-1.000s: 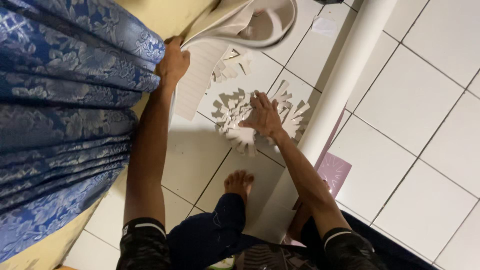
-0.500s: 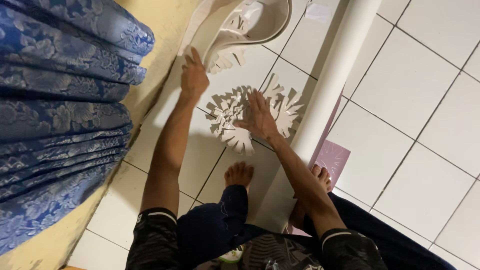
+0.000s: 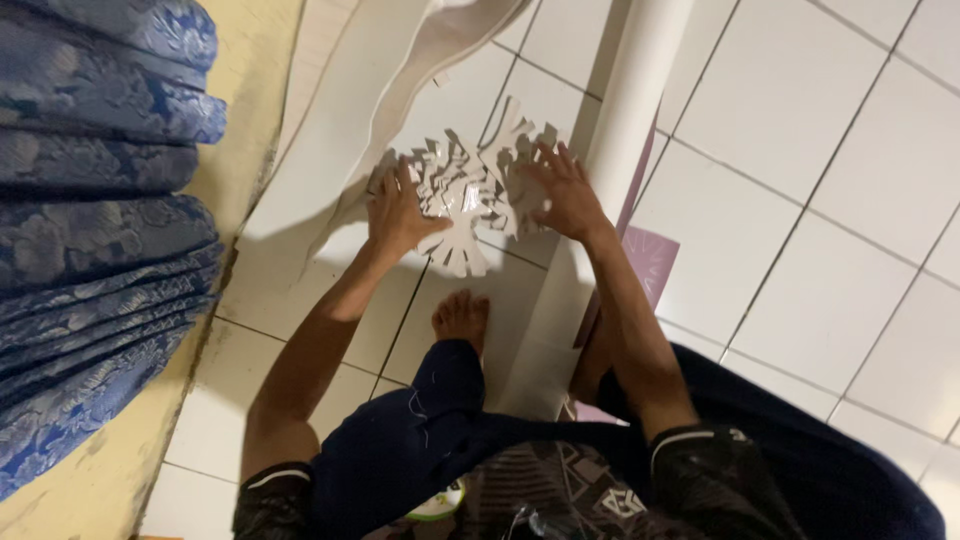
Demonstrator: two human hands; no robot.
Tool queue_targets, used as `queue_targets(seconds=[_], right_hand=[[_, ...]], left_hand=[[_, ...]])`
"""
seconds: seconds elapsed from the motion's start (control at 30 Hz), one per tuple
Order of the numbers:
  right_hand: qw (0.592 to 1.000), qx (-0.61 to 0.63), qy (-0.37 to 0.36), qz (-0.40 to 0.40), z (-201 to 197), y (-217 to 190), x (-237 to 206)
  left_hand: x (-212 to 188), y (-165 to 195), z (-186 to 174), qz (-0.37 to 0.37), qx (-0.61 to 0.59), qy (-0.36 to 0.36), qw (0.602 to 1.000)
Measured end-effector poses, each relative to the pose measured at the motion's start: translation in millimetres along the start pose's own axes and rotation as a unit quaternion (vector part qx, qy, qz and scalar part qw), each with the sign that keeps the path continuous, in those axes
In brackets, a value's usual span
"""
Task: The person sits on a tiled floor and handles white snowflake-shaped paper cutouts, stacking them into piles and arranging the piles across the floor. They pick up individual cutouts, align them by hand, and move finished stacks to other spots on the floor.
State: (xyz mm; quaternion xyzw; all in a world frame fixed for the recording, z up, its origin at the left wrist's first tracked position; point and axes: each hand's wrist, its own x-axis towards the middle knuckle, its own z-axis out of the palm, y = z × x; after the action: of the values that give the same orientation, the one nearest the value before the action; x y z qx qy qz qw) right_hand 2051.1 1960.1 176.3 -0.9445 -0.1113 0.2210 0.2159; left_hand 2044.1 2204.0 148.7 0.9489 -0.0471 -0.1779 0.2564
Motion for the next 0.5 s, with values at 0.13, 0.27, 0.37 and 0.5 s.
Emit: queue_targets(seconds=[0.13,0.27,0.37,0.5], right_hand=[[0.99,-0.133,-0.01,-0.032,16.5,6.2,7.5],[0.97,-0.191,0.034,-0.147,21.5,29.7,6.0],[0.969,-0.164,0.005,-0.186,14.1,35.4,7.0],[0.989,-0.117,-0.051,-0.072,-12.9,32.7,10.7]], left_hand=[[4.2,-7.0,9.2,-0.014,-0.129,0.029,0.991],[-2.6,-10.0,8.3,-0.07,-0.186,0.004,0.98],[-11.4,-8.5,4.9,-0.103,-0.192,0.005,0.976],[-15.2,-3.8,-1.7,-0.064,-0.165,0.048,0.983]])
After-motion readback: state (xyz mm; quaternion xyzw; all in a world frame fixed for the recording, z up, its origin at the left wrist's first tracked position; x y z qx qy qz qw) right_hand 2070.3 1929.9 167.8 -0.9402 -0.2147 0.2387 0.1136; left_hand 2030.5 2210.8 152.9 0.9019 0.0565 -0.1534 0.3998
